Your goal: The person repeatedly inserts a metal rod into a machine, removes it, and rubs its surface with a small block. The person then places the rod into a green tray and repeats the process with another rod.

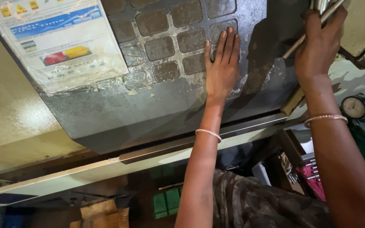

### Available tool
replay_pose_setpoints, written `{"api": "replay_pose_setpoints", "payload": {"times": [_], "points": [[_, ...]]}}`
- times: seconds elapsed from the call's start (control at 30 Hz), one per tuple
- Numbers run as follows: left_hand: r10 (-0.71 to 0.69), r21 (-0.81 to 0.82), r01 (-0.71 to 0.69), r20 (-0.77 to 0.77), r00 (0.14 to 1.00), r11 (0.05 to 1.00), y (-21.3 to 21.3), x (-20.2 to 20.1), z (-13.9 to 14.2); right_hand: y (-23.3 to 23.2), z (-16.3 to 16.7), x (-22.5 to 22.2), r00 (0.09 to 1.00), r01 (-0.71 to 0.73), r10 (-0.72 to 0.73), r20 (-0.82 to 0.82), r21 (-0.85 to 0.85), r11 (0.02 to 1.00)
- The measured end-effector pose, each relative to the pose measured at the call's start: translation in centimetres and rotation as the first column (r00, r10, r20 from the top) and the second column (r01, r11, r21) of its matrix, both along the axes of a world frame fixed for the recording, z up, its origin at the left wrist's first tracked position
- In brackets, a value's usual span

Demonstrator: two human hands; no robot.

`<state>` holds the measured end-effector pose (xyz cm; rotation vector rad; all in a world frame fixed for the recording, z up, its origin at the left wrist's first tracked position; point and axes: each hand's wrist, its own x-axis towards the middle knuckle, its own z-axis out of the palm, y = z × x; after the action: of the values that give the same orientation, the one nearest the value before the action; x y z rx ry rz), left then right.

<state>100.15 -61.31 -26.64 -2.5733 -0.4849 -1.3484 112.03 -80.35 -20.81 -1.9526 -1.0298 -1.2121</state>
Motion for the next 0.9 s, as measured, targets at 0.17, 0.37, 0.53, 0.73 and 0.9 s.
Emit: {"api": "replay_pose_setpoints", "payload": {"times": [0.17, 0.37, 0.53, 0.73, 0.9], "points": [[-0.014, -0.024, 0.014, -0.013, 1.0, 1.0, -0.01, -0.04, 0.14, 0.17, 0.01, 0.13, 1.0, 0.025, -0.025, -0.001, -0.003, 1.0], [-0.001, -0.013, 0.001, -0.016, 1.0, 1.0, -0.04, -0.09, 0.21, 0.17, -0.03, -0.04, 1.0, -0.013, 0.014, -0.027, 0.018, 1.0], [-0.035, -0.036, 0.035, -0.009, 0.999, 0.999, -0.07, -0.28, 0.25, -0.01, -0.06, -0.25, 0.999, -0.001, 0.001, -0.046, -0.007, 1.0], [-0.012, -0.016, 0.012, -0.026, 1.0, 1.0, 0.01, -0.39, 0.31, -0.32, -0.34, -0.24, 0.997, -0.07, 0.071, -0.015, 0.007, 0.997], [-0.035, -0.034, 0.034, -0.037, 0.999, 0.999, 0.08, -0.34, 0.13, -0.39, -0.34, -0.23, 0.998, -0.054, 0.054, -0.022, -0.003, 0.999]]}}
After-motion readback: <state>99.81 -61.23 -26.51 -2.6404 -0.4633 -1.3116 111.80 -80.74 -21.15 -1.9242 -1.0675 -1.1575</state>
